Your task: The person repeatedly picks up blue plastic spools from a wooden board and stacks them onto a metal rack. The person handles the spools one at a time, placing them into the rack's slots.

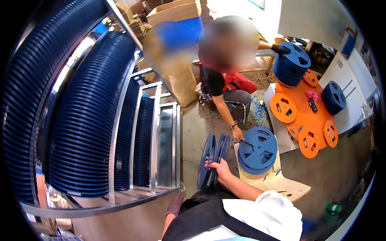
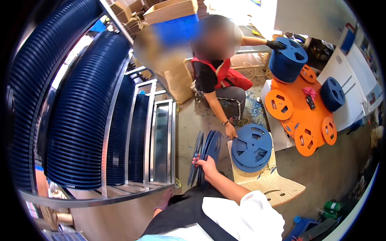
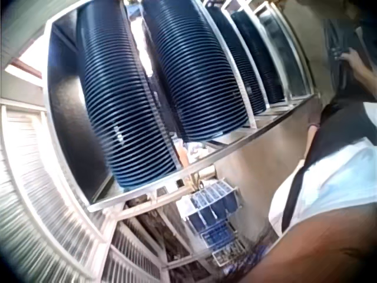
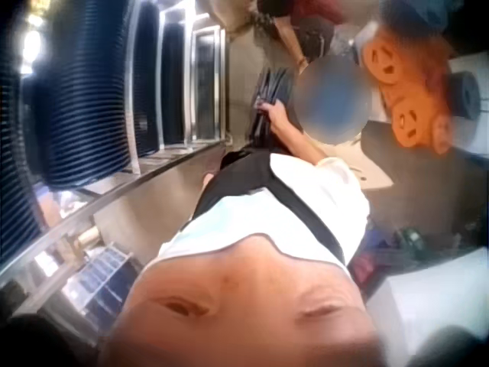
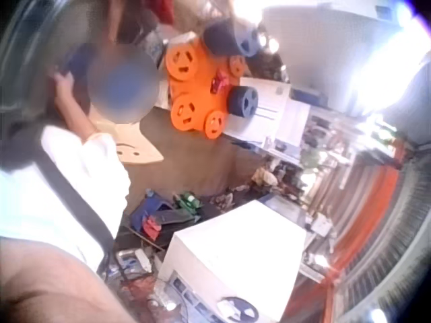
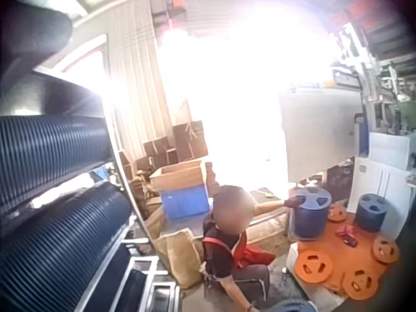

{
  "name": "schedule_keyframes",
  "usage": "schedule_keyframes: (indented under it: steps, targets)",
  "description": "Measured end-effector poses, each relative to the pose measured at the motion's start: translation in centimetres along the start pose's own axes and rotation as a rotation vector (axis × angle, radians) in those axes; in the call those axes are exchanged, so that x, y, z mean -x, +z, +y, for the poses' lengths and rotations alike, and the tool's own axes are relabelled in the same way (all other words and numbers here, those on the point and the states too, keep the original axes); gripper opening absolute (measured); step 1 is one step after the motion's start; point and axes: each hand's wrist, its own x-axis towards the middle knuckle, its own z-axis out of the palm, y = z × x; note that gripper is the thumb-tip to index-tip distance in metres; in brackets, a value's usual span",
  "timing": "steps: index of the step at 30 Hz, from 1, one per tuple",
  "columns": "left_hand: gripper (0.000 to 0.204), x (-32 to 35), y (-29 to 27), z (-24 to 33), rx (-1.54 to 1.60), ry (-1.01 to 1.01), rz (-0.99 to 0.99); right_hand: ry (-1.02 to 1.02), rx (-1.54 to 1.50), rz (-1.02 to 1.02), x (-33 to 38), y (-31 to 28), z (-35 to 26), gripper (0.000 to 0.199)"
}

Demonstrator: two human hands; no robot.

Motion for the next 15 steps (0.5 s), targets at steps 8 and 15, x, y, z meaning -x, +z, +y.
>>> schedule_keyframes:
  steps: [8, 15]
  targets:
    - [0.05, 0.7, 3.0, -11.7, 0.016, 0.28, 0.093, 0.079, -0.009, -0.125, -1.4, 1.8, 3.1, 0.018]
    - [0.045, 0.7, 0.7, -8.1, 0.115, 0.01, 0.061, 0.03, 0.18, 0.0, 0.2, 4.5, 2.5, 0.019]
